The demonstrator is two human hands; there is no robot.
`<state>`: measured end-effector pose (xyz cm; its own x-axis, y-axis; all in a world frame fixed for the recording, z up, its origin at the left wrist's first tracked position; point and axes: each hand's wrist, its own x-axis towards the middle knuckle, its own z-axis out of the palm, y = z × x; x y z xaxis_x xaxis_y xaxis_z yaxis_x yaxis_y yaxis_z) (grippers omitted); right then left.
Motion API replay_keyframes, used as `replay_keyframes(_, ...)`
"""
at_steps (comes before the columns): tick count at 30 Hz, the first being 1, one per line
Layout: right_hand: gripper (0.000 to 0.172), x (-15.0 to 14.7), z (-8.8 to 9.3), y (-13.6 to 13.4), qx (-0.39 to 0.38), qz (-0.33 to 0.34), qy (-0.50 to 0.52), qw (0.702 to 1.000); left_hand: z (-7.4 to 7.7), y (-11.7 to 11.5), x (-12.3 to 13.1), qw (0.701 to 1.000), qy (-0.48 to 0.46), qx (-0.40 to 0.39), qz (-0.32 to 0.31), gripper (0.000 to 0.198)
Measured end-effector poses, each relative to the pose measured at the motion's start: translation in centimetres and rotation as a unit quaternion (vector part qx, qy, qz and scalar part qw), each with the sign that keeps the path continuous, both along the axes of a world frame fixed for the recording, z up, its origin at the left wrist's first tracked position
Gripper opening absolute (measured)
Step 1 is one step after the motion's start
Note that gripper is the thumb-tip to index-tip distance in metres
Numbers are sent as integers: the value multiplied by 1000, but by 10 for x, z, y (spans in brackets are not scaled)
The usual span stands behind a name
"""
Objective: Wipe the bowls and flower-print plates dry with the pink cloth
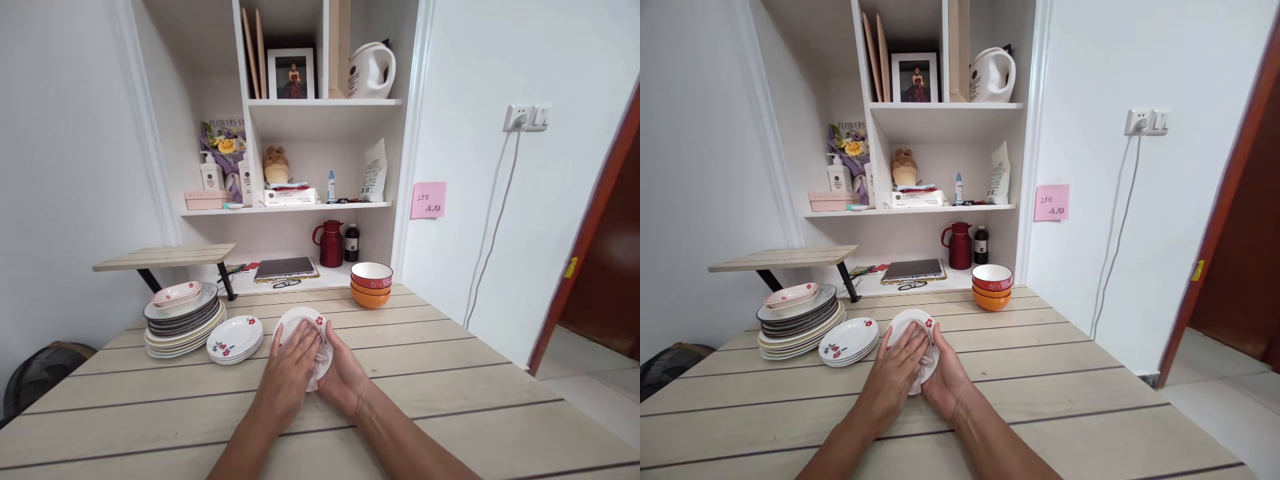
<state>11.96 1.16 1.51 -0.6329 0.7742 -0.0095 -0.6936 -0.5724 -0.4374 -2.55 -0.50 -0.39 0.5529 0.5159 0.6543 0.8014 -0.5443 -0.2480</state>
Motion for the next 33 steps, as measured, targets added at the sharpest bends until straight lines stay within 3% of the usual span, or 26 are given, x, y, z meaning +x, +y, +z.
replay_keyframes(5,43,-6,-2,1,-11,-14,8,1000,-1,2,2,995,-42,9,87,55)
replay_keyframes(10,48,-10,0,1,39,-18,13,999,-9,10,1,982,-83,16,168,58)
replay_keyframes(15,57,-1,10,0,21,-47,40,998,-11,7,6,991,-52,23,123,50)
replay_keyframes(21,54,2,13,-3,-27,-18,19,999,-4,0,10,998,-5,4,55,54)
replay_keyframes(27,52,-1,12,-4,-21,-14,-1,1000,1,-3,10,996,-16,13,88,61)
replay_keyframes(33,57,-5,10,-6,16,-8,37,999,-4,0,14,979,-65,25,190,57)
